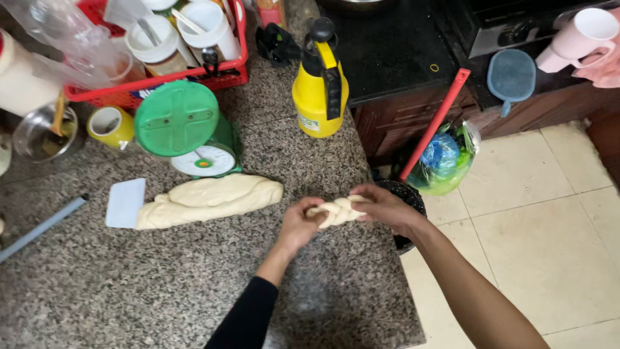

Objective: The person rolls out portions of dough into strips by hand and then braids three of the strips together on a countertop.

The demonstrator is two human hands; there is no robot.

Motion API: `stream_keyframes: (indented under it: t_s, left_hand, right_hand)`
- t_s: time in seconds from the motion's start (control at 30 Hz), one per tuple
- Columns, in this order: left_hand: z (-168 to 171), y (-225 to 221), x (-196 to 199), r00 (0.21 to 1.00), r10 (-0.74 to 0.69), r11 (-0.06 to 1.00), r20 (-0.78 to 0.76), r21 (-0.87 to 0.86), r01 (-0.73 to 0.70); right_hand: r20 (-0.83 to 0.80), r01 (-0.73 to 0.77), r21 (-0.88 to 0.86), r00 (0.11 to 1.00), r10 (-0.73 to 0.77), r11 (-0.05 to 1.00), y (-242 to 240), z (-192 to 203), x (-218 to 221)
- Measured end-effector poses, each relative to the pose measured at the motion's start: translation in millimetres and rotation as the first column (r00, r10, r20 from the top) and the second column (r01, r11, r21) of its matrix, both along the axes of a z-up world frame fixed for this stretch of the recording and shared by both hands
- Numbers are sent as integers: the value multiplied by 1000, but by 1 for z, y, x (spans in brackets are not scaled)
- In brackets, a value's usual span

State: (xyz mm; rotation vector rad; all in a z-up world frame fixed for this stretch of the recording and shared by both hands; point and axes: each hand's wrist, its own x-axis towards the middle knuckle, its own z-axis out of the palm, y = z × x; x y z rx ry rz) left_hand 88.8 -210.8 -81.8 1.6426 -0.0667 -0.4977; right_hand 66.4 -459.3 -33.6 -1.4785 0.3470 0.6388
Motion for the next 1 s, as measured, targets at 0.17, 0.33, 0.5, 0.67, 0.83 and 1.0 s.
stream_keyframes:
  t_s: [0.17,0.33,0.5,0.67,0.83,1.0]
  left_hand:
    - [9,-17,36,1000,12,980,1,197,-12]
    - [11,-29,71,995,-18,970,102,243,-8]
    - [22,-32,83,987,-25,942,157,335,-30]
    - [58,-31,74,939,-206,716,276,696,-47]
    - [65,-10,52,817,-307,706,488,692,-149]
    - [61,8,36,763,-393,747,513,662,-61]
  right_hand:
    - [92,-19,21,996,17,1000,-14,-19,36]
    - [148,38,-84,989,-25,996,-25,-30,67]
    - [261,-31,-248,960,98,968,-21,-32,80]
    - [401,45,-778,804,440,627,-16,7,74]
    - [427,60,-697,835,347,715,-29,6,66]
    - [563,194,-695,746,356,692,-28,-7,42]
